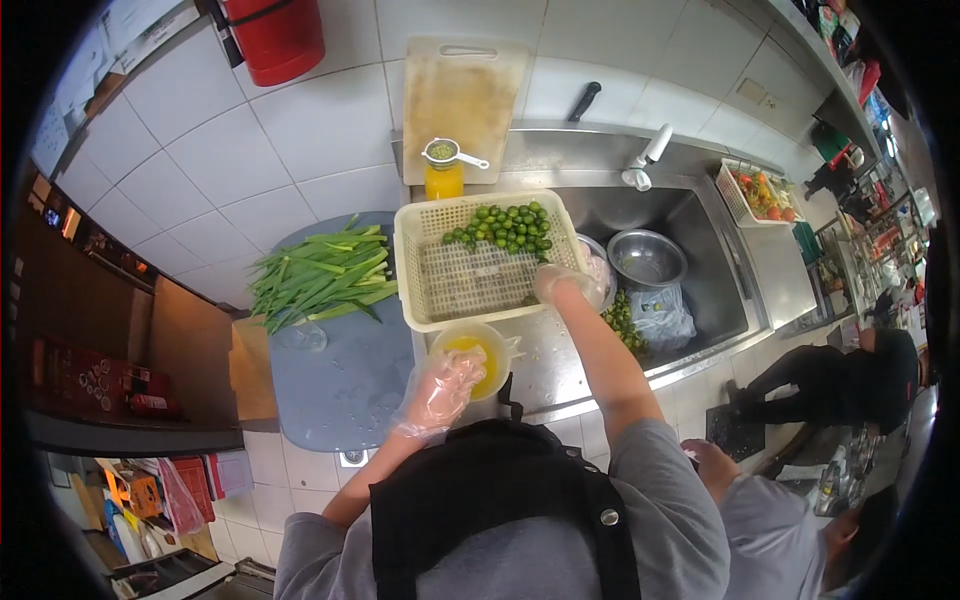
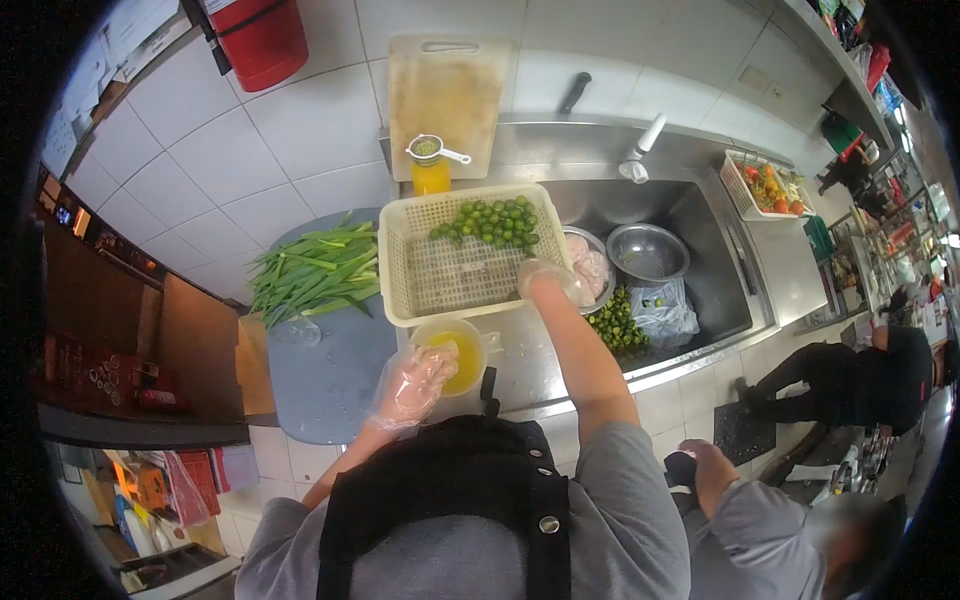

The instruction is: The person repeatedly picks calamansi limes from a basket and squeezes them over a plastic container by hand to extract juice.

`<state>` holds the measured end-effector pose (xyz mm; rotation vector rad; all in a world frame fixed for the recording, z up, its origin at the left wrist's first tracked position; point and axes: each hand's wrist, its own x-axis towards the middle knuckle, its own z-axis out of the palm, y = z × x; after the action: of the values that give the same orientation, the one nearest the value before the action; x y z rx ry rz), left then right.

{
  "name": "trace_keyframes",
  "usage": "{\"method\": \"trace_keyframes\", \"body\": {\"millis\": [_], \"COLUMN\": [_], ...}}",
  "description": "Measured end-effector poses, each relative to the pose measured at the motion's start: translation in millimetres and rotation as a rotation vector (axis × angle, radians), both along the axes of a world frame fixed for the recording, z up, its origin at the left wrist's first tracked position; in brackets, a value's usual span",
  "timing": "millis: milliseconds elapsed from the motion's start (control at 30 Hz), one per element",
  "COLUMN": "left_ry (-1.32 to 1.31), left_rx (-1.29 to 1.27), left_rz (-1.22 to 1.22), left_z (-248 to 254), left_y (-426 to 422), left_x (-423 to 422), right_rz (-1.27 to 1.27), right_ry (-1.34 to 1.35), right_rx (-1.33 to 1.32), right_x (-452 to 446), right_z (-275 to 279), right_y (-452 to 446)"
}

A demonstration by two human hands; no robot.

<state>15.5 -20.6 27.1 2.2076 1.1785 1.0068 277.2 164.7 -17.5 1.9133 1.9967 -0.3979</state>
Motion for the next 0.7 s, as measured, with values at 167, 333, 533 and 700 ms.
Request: {"method": "trace_keyframes", "body": {"millis": [167, 333, 533, 700], "left_ry": [-0.4, -0.684, -0.737, -0.767], "left_rx": [-0.55, -0.774, -0.746, -0.736], "left_rz": [0.17, 0.124, 0.07, 0.035], "left_z": [-4, 9, -15, -20], "left_y": [-7, 17, 28, 27], "left_x": [-6, -8, -9, -13], "right_rz": [0.318, 0.383, 0.31, 0.19], "right_ry": [0.204, 1.139, 1.132, 1.353], "right_rx": [0.175, 0.226, 0.354, 0.235], "right_x": [11, -57, -83, -80], "right_z": [-32, 82, 86, 72], "right_y": [6, -85, -135, -140]}}
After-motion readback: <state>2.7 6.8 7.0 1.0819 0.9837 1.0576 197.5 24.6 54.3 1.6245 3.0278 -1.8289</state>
